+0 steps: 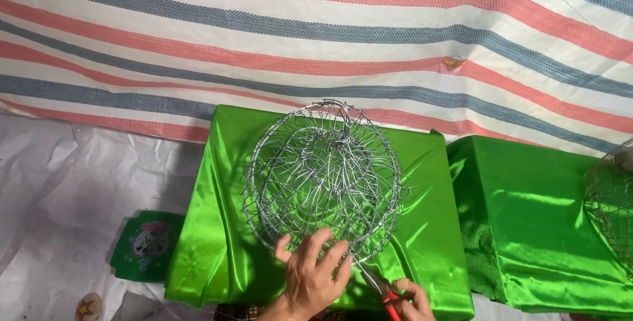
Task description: Final inspection and adjustment of a wire cage using wire cutters to trim excess material
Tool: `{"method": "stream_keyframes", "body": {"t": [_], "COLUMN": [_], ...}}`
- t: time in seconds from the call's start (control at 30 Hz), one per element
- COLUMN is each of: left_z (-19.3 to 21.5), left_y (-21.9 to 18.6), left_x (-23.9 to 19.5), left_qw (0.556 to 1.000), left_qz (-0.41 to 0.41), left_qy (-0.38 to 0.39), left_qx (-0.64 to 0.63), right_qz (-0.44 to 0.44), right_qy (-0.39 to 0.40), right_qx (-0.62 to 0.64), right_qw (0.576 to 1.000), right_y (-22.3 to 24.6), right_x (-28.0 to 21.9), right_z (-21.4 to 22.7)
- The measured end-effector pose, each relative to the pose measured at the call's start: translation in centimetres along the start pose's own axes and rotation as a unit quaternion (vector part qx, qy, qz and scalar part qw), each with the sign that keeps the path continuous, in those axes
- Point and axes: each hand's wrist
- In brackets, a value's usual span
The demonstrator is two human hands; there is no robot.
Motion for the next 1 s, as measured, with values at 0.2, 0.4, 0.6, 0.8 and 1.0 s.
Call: {"method": "stream_keyframes", "body": {"t": [0.2,0.4,0.6,0.8,1.0], "left_z": [0.3,-0.1,0.3,1.2,-0.1], "left_y": [0.2,0.3,0.3,-0.2,-0.5], "left_x": [-0.4,-0.9,-0.3,0.6,-0.4], "left_qw": [0.999,0.999,0.999,0.999,0.999], "left_qz": [-0.022,-0.024,-0.017,-0.01,-0.002], "left_qy": [0.014,0.012,0.002,0.016,0.0], "left_qx": [0.026,0.027,0.033,0.033,0.043], "right_qz": [0.243,0.316,0.391,0.361,0.349], "right_qy": [-0.082,-0.087,-0.128,-0.098,-0.091], "right_qx": [-0.256,-0.239,-0.489,-0.496,-0.519], "right_qw": [0.932,0.914,0.769,0.783,0.775], "right_y": [8.2,12.8,12.2,13.9,11.1], "right_x": [0.1,1.3,-0.2,0.1,-1.1], "right_z": [-8.9,-13.5,-15.1,-14.1,-11.0]}}
Point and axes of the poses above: each hand's wrist, its own x-axis towards the middle knuckle, its own z-axis out of the back of the hand, y = z × x, and after that the axes turned 12 degrees about x, right-handed
